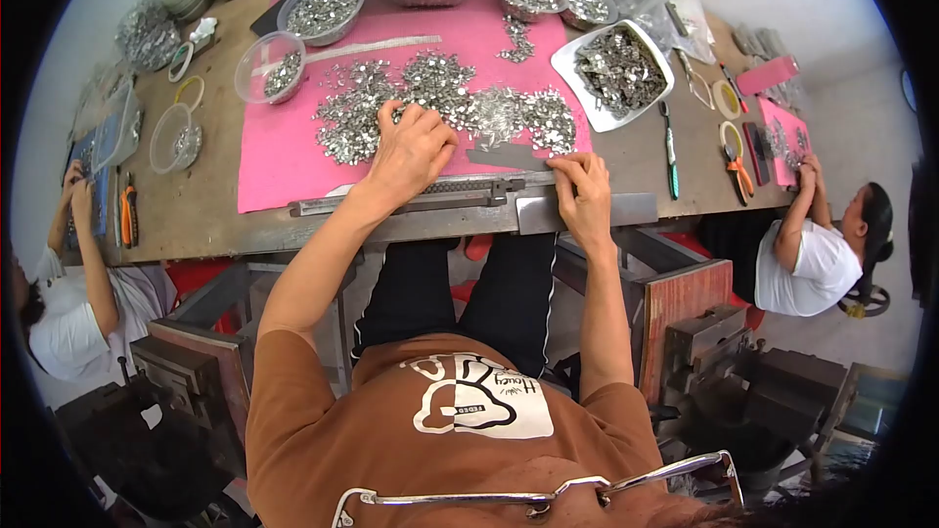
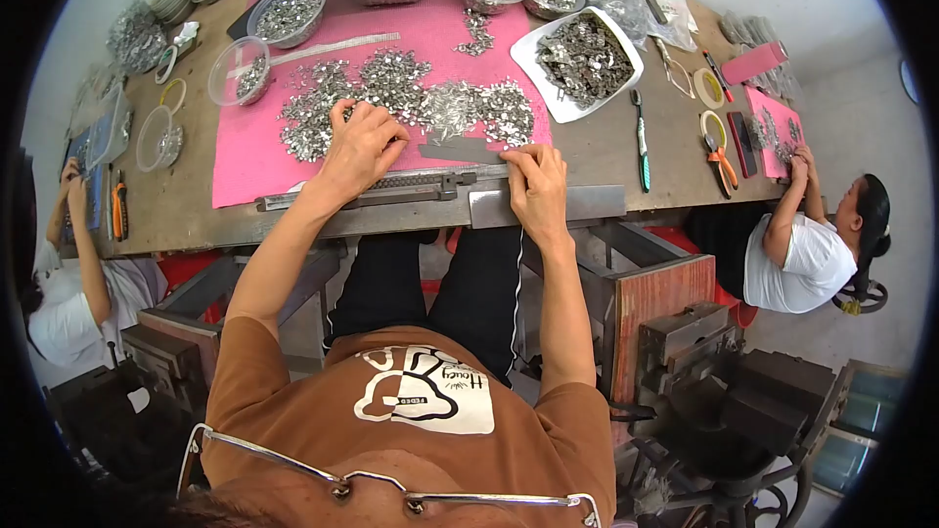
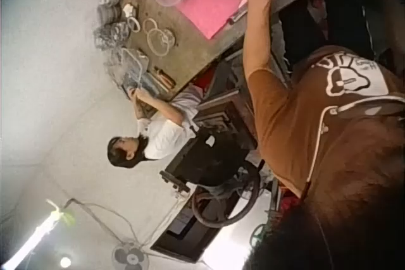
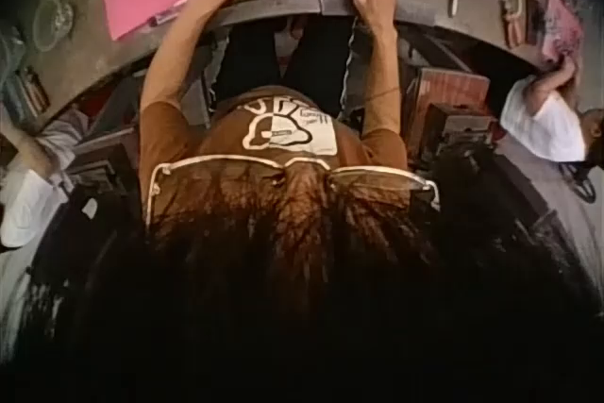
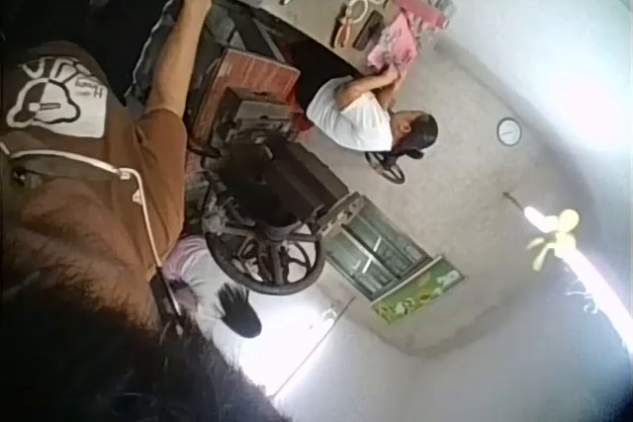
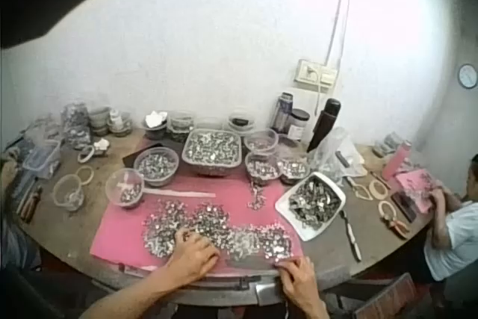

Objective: The person sorts small metal components on a sorting mat, then operates a manual press machine.

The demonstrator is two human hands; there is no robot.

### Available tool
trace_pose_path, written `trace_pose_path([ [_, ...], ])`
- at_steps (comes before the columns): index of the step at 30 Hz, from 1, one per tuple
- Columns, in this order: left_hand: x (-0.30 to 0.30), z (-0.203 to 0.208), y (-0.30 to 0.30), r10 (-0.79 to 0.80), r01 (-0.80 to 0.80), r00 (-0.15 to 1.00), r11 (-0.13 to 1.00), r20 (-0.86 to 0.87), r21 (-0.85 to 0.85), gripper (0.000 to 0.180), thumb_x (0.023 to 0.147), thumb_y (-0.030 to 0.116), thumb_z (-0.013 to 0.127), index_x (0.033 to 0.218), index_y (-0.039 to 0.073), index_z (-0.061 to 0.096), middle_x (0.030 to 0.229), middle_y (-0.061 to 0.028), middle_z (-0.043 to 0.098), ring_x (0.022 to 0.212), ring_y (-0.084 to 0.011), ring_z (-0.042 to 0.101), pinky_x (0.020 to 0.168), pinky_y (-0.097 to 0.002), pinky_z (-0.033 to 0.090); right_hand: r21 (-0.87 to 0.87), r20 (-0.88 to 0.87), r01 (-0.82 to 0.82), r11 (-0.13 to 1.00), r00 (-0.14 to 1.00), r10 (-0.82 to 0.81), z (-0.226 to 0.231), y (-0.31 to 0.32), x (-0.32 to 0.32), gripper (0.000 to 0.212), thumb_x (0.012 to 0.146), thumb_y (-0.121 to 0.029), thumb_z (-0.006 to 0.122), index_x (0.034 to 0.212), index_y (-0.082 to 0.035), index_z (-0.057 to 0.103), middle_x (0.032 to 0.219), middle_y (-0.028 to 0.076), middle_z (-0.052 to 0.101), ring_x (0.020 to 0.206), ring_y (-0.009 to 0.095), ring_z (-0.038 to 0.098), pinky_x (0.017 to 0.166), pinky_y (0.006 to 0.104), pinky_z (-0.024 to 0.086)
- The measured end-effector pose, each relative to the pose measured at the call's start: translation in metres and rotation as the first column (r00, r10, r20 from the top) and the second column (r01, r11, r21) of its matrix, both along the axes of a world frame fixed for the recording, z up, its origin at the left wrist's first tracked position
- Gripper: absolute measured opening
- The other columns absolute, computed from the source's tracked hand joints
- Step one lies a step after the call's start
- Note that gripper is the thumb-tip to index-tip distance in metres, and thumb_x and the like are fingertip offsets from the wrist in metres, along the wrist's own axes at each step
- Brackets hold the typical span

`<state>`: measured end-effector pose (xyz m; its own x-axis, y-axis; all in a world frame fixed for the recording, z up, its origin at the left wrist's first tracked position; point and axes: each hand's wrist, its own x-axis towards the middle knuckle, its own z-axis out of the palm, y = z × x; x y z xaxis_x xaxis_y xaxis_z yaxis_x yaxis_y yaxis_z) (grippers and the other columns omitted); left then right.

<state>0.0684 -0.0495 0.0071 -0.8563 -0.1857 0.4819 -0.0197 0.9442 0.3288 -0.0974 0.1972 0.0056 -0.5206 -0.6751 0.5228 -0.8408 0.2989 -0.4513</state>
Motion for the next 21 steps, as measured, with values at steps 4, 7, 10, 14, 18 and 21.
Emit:
trace_pose_path([
  [4, -0.001, 0.002, 0.007, 0.030, -0.030, 1.000, 0.999, 0.005, -0.045, 0.005, 0.086, 0.014, 0.073, 0.089, 0.012, 0.071, 0.091, -0.0016, 0.061, 0.100, -0.0216, 0.058, 0.109, -0.0570, 0.029, -0.123, 0.294, 0.030, 0.992, 0.956, 0.008, -0.002, 0.000, -0.007, 0.014, 0.088, -0.002, 0.070, 0.100, -0.007, 0.073, 0.095, 0.008, 0.064, 0.091, 0.027, 0.060, 0.080, 0.0392, 0.044],
  [7, 0.000, 0.004, 0.009, 0.049, -0.050, 0.999, 0.997, -0.016, -0.062, 0.003, 0.086, 0.013, 0.072, 0.088, 0.011, 0.070, 0.090, -0.0023, 0.060, 0.100, -0.0223, 0.057, 0.109, -0.0592, 0.029, -0.025, -0.006, 0.020, 1.000, 1.000, -0.020, -0.002, -0.010, -0.004, 0.010, 0.087, -0.006, 0.073, 0.097, -0.008, 0.073, 0.090, 0.008, 0.062, 0.090, 0.028, 0.059, 0.079, 0.0401, 0.044],
  [10, -0.002, 0.005, 0.005, 0.049, -0.049, 0.999, 0.997, -0.003, -0.064, 0.004, 0.086, 0.013, 0.072, 0.089, 0.012, 0.069, 0.090, -0.0017, 0.061, 0.099, -0.0219, 0.058, 0.109, -0.0573, 0.029, 0.014, -0.014, 0.032, 0.999, 0.999, -0.032, -0.001, -0.018, -0.008, 0.009, 0.086, -0.007, 0.075, 0.094, -0.009, 0.072, 0.087, 0.007, 0.061, 0.088, 0.028, 0.059, 0.078, 0.0405, 0.043],
  [14, 0.010, 0.011, 0.004, 0.018, -0.017, 0.999, 0.998, -0.028, 0.061, 0.003, 0.088, 0.012, 0.070, 0.090, 0.012, 0.068, 0.090, -0.0013, 0.062, 0.098, -0.0220, 0.058, 0.108, -0.0574, 0.029, 0.074, 0.054, 0.036, 0.997, 0.998, -0.040, -0.001, -0.020, -0.018, 0.007, 0.086, -0.009, 0.075, 0.088, -0.008, 0.068, 0.085, 0.007, 0.060, 0.084, 0.028, 0.059, 0.075, 0.0412, 0.042],
  [18, 0.046, 0.018, 0.004, 0.031, -0.029, 1.000, 0.968, -0.005, 0.247, 0.003, 0.089, 0.010, 0.068, 0.092, 0.011, 0.067, 0.088, -0.0020, 0.063, 0.094, -0.0223, 0.059, 0.105, -0.0496, 0.031, 0.080, -0.032, 0.023, 0.997, 0.999, -0.020, -0.008, -0.020, -0.021, 0.008, 0.088, -0.009, 0.074, 0.088, -0.007, 0.066, 0.085, 0.007, 0.060, 0.084, 0.028, 0.059, 0.075, 0.0414, 0.041],
  [21, 0.070, 0.015, 0.009, 0.006, -0.007, 1.000, 0.957, 0.002, 0.289, 0.004, 0.089, 0.009, 0.068, 0.092, 0.009, 0.067, 0.090, -0.0036, 0.064, 0.094, -0.0227, 0.060, 0.102, -0.0440, 0.033, 0.071, -0.079, 0.037, 0.997, 0.996, -0.031, -0.006, -0.022, -0.016, 0.008, 0.089, -0.007, 0.072, 0.090, -0.006, 0.064, 0.086, 0.007, 0.060, 0.085, 0.028, 0.059, 0.077, 0.0407, 0.040],
])
